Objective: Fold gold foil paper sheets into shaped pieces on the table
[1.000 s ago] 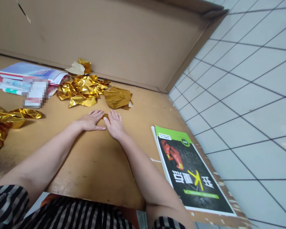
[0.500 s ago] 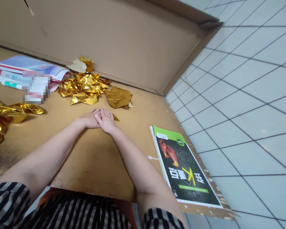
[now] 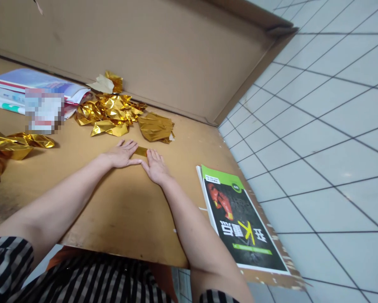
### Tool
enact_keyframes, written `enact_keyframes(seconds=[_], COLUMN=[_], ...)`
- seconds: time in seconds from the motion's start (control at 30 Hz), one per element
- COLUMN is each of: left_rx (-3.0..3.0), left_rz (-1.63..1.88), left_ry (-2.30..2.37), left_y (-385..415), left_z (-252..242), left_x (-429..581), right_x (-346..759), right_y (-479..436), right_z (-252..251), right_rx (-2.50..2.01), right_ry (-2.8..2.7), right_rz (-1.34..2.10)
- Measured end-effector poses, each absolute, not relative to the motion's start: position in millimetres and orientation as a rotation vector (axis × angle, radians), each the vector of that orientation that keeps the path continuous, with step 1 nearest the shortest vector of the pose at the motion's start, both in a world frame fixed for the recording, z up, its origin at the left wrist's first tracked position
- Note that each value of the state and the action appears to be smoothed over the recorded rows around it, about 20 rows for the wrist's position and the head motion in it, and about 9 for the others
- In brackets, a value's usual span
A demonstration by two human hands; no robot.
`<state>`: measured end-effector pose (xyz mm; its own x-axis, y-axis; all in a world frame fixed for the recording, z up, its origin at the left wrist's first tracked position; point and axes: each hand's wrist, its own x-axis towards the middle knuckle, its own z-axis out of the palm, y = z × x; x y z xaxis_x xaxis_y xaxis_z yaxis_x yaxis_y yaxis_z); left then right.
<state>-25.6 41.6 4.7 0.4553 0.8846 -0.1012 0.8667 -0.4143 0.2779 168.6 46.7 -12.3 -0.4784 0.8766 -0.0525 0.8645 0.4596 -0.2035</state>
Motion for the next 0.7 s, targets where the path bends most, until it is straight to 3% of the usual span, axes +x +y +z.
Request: enact_keyframes(seconds=[0.27, 0.7], left_rx=[2.456, 2.457], left_rz=[0.136, 0.059], left_ry=[1.258, 1.510], left_y=[30, 40], left_z=[6, -7], left_x=[13, -25], right_x=[159, 155], right_y=[42, 42], right_z=[-6, 7], right_rx=[-1.674, -1.677], right_ry=[-2.619, -2.634], right_rz=[0.400, 0.324])
